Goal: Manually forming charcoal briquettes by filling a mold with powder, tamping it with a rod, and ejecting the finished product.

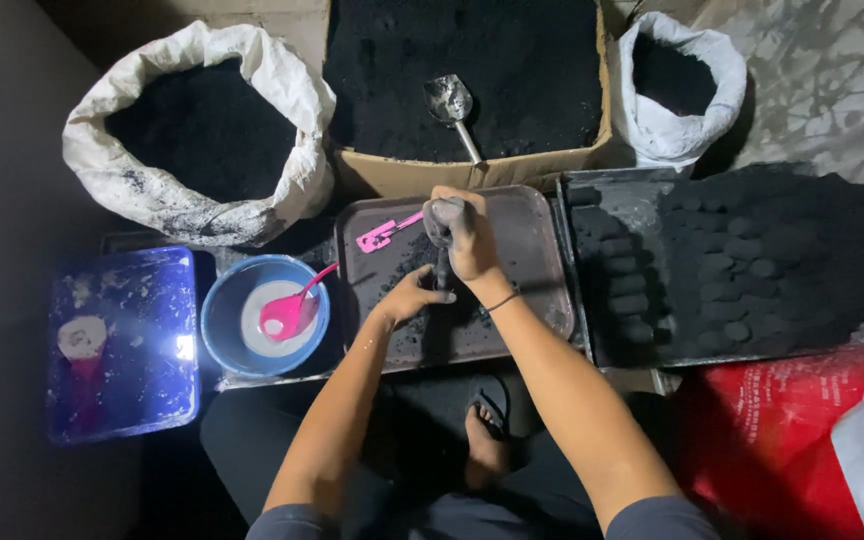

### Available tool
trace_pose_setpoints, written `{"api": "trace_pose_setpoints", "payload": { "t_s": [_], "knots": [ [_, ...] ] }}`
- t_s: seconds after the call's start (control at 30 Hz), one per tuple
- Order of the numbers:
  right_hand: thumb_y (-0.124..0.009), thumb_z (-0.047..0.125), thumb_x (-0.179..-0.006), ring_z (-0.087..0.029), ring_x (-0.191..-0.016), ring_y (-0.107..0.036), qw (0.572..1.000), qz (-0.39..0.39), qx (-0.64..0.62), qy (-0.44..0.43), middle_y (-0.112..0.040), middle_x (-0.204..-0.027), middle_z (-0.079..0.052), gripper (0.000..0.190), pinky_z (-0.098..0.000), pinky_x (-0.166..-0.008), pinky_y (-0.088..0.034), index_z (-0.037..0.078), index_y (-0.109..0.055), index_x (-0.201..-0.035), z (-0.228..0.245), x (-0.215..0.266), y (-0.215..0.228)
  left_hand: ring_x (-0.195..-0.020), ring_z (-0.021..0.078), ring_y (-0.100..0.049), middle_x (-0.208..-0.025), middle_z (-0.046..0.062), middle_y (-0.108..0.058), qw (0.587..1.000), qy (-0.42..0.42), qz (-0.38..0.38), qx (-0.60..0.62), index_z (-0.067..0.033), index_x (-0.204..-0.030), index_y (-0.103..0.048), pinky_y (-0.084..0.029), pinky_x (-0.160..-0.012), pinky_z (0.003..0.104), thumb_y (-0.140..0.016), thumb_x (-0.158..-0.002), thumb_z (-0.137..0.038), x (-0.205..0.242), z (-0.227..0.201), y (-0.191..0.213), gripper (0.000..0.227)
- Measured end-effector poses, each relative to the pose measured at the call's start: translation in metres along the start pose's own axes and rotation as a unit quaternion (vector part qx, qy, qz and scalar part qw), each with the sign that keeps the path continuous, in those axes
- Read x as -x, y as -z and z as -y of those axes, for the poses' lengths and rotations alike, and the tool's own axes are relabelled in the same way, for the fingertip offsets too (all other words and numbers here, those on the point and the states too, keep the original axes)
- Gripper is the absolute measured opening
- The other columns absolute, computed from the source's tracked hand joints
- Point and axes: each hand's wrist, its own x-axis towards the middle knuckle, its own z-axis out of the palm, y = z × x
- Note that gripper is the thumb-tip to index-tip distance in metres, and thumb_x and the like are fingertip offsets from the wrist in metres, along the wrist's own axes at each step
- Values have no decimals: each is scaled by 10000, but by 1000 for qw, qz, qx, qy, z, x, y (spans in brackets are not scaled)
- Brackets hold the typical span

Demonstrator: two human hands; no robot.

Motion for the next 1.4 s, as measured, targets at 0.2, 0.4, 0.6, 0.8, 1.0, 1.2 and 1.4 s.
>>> {"api": "trace_pose_setpoints", "payload": {
  "t_s": [0.2, 0.4, 0.6, 0.8, 1.0, 1.2, 1.4],
  "knots": [
    [-494, 268, -814, -89, -346, -278, 999, -32, 4, 42, -236, -431, -7, 376, -209, -345, -233, 72, -351, -526, -3, 3, -2, -1160, 378, -437, -1195, 231, -509, 999, -45, -5, 0, -4, -1241, -467, -383, -956, 474, -754, -650, -152, -9, 30, 22, 673],
    [-497, 277, -824, -111, -388, -403, 996, -21, 58, 67, -342, -422, -40, 320, -221, -381, -319, 26, -439, -634, -31, 11, 5, -1139, 334, -468, -1172, 193, -534, 998, -60, -28, -16, -37, -1217, -492, -396, -946, 455, -666, -653, -47, -41, 73, 27, 590],
    [-500, 287, -782, -113, -361, -338, 996, -29, 60, 55, -345, -398, -26, 354, -219, -360, -276, 77, -411, -510, -13, 7, -1, -1086, 384, -494, -1083, 208, -570, 988, -139, -41, -47, -35, -1133, -536, -422, -910, 472, -698, -664, -95, -19, 44, 5, 500],
    [-471, 252, -805, -98, -348, -268, 999, -38, 19, 31, -237, -406, -10, 388, -207, -350, -229, 104, -333, -473, 3, 5, -2, -926, 405, -573, -920, 214, -624, 953, -207, -141, -169, -4, -1017, -573, -493, -767, 477, -690, -734, -106, 10, 25, -4, 323],
    [-405, 300, -836, -103, -296, -333, 996, -52, 9, 73, -266, -351, -18, 417, -182, -321, -196, 119, -343, -465, 19, -4, 19, -912, 361, -596, -914, 177, -644, 947, -182, -168, -206, -41, -1046, -580, -506, -742, 459, -710, -689, -111, 12, 26, -11, 386],
    [-386, 226, -822, -99, -302, -213, 995, -61, -26, 76, -218, -373, -20, 365, -208, -326, -164, 106, -304, -487, 47, -2, 20, -910, 361, -601, -908, 185, -647, 948, -170, -174, -203, -35, -1053, -587, -506, -755, 459, -710, -680, -112, 8, 27, -10, 400],
    [-377, 231, -808, -109, -293, -159, 993, -58, -79, 68, -179, -361, -21, 336, -215, -306, -150, 120, -292, -503, 42, 7, 25, -920, 385, -593, -925, 202, -641, 949, -157, -175, -210, -6, -1076, -577, -501, -772, 462, -686, -694, -69, 20, 15, -13, 402]
  ]
}}
